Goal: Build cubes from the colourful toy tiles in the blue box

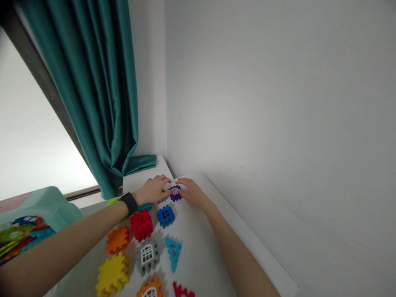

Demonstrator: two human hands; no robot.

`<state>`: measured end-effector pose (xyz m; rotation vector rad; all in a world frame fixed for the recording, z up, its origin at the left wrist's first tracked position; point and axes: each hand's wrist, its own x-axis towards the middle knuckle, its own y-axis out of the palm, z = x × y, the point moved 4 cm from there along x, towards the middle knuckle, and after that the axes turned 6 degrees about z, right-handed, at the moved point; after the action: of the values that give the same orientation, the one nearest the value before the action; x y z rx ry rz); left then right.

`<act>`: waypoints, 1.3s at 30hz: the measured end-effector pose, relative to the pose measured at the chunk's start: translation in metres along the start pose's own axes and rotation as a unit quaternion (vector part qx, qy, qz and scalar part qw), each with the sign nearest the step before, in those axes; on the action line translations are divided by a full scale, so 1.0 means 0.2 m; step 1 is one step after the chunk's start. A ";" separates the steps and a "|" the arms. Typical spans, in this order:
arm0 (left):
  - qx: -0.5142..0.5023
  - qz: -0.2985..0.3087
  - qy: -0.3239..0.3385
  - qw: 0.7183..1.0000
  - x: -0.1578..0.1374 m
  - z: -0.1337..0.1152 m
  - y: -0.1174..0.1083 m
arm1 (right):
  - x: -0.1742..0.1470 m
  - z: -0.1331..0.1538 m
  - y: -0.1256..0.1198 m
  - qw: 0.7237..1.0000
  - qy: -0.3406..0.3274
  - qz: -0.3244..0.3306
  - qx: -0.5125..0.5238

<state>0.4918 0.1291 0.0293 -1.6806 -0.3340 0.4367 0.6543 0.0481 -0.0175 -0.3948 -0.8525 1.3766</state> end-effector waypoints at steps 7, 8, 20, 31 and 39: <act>0.051 -0.043 0.017 0.998 -0.17 -0.05 -0.14 | -0.04 0.24 0.01 0.997 -0.034 -0.040 -0.061; 0.058 -0.047 0.019 0.997 -0.20 -0.06 -0.16 | -0.05 0.27 0.02 0.996 -0.041 -0.043 -0.072; 0.117 -0.076 0.017 0.990 -0.70 -0.08 -0.34 | -0.13 0.78 0.13 0.986 -0.119 -0.005 -0.119; 0.121 -0.085 -0.044 0.988 -1.28 0.15 -0.42 | -0.01 1.28 0.42 0.975 -0.180 0.075 -0.111; 0.061 -0.092 -0.138 0.984 -1.68 0.38 -0.40 | 0.06 1.51 0.71 0.973 -0.191 0.105 -0.078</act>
<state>0.1605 0.0548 0.1301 -1.4556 -0.6491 0.5422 0.3383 0.0174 0.0839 -0.3522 -1.2686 1.6161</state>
